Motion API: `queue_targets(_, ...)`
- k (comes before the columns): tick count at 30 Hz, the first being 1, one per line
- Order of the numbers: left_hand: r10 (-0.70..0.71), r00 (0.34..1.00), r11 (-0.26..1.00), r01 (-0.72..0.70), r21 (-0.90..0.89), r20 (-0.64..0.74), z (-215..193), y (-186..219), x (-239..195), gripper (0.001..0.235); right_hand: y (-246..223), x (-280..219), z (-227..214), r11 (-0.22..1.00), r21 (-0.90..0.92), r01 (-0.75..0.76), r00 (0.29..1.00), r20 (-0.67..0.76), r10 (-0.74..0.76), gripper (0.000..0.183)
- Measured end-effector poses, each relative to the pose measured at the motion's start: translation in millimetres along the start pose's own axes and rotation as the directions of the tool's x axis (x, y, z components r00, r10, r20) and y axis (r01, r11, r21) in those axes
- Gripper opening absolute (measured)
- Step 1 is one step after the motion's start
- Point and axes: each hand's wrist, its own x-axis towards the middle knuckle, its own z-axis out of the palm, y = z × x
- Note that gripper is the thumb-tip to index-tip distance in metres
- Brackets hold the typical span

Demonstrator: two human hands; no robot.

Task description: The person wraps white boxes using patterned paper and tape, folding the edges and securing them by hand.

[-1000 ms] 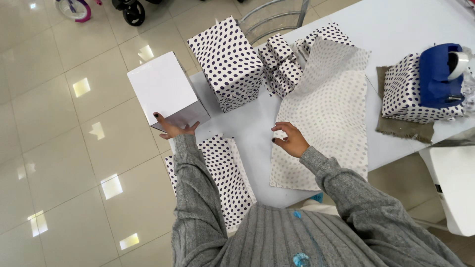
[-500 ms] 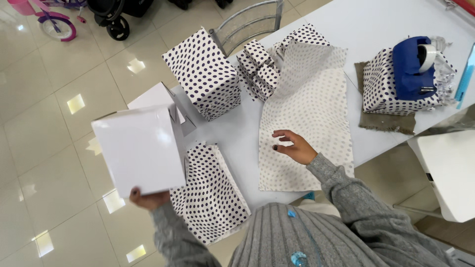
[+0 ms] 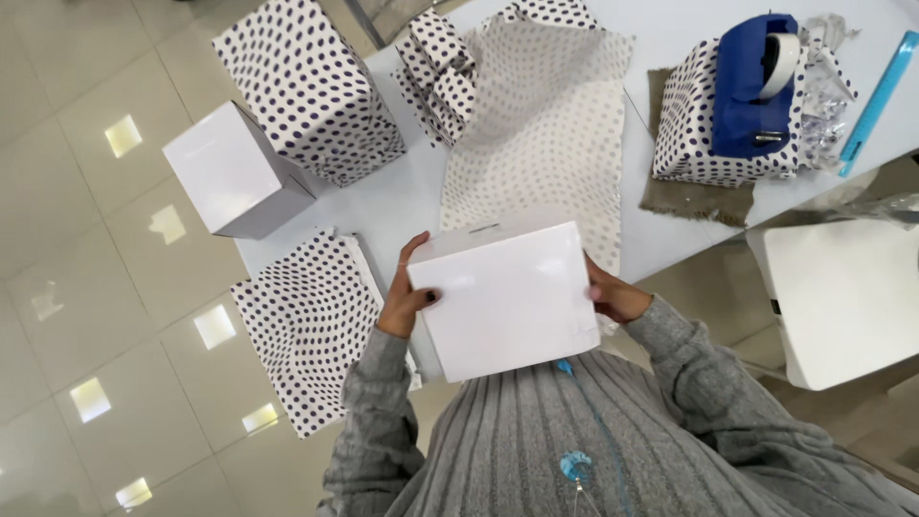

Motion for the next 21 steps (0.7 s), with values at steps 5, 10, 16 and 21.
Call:
queue_targets(5,-0.206,0.978,0.977,0.207,0.056,-0.027,77,-28,16,0.118,42,-58,-70,0.987,0.162,0.004,0.949,-0.312,0.048,0.097)
queue_targets(10,-0.191,0.978,0.605,0.183,0.775,-0.081,76,-119,-1,0.1,38,-59,-138,0.958,0.278,-0.066,0.85,-0.487,0.2,0.078)
queue_targets(16,-0.11,0.99,-0.024,-0.087,0.996,0.084,86,-252,-64,0.1,-23,7,-134,0.965,0.254,-0.072,0.827,-0.525,0.2,0.08)
queue_targets(21,0.222,0.963,-0.047,-0.146,0.988,0.153,113,-304,-79,0.017,-28,61,-146,0.922,0.228,-0.313,0.785,-0.483,0.387,0.117)
